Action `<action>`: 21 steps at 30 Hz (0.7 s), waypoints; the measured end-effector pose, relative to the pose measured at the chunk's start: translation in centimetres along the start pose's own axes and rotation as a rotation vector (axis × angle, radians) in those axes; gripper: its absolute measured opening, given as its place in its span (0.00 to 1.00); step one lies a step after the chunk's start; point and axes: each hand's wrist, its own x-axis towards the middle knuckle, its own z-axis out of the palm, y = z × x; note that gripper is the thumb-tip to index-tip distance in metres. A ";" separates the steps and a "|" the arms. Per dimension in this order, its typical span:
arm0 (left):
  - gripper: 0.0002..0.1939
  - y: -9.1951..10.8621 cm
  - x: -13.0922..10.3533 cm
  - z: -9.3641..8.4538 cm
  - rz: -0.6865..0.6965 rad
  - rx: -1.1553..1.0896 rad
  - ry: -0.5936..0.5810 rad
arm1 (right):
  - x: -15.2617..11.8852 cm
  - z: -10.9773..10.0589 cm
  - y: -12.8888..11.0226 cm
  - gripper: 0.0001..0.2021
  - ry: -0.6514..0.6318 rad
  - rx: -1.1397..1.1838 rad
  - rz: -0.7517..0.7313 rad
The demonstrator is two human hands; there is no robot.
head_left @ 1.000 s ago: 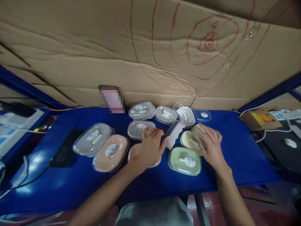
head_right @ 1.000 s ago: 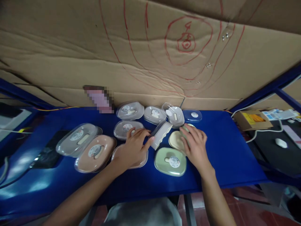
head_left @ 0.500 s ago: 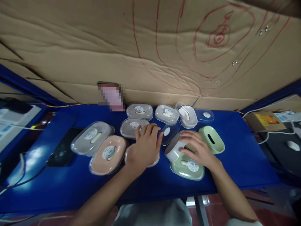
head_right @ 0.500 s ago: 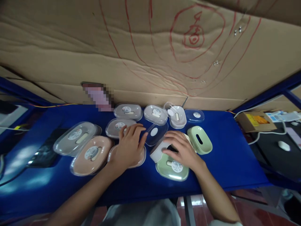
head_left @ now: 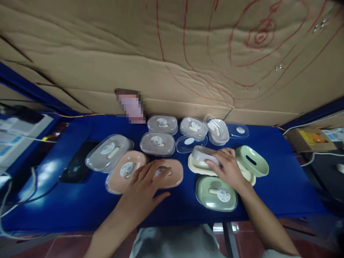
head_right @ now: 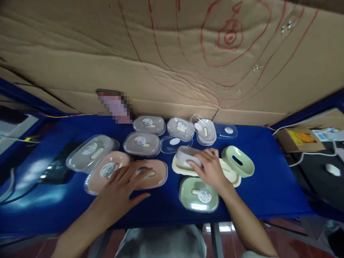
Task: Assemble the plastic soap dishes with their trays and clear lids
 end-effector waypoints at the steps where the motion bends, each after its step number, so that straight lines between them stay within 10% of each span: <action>1: 0.21 0.1 -0.5 0.4 -0.001 0.008 0.006 | 0.0 0.3 0.0 0.15 0.035 -0.013 -0.001; 11: 0.17 2.5 -0.1 1.3 0.017 0.090 0.393 | -1.4 -3.2 -0.9 0.13 0.013 -0.011 -0.136; 15: 0.16 3.8 -2.7 2.7 0.083 0.109 0.275 | -5.6 -4.0 -3.0 0.19 -0.229 -0.028 -0.126; 21: 0.16 3.6 -3.9 3.9 0.041 0.108 0.212 | -10.6 -1.7 -4.2 0.33 -0.218 -0.127 -0.120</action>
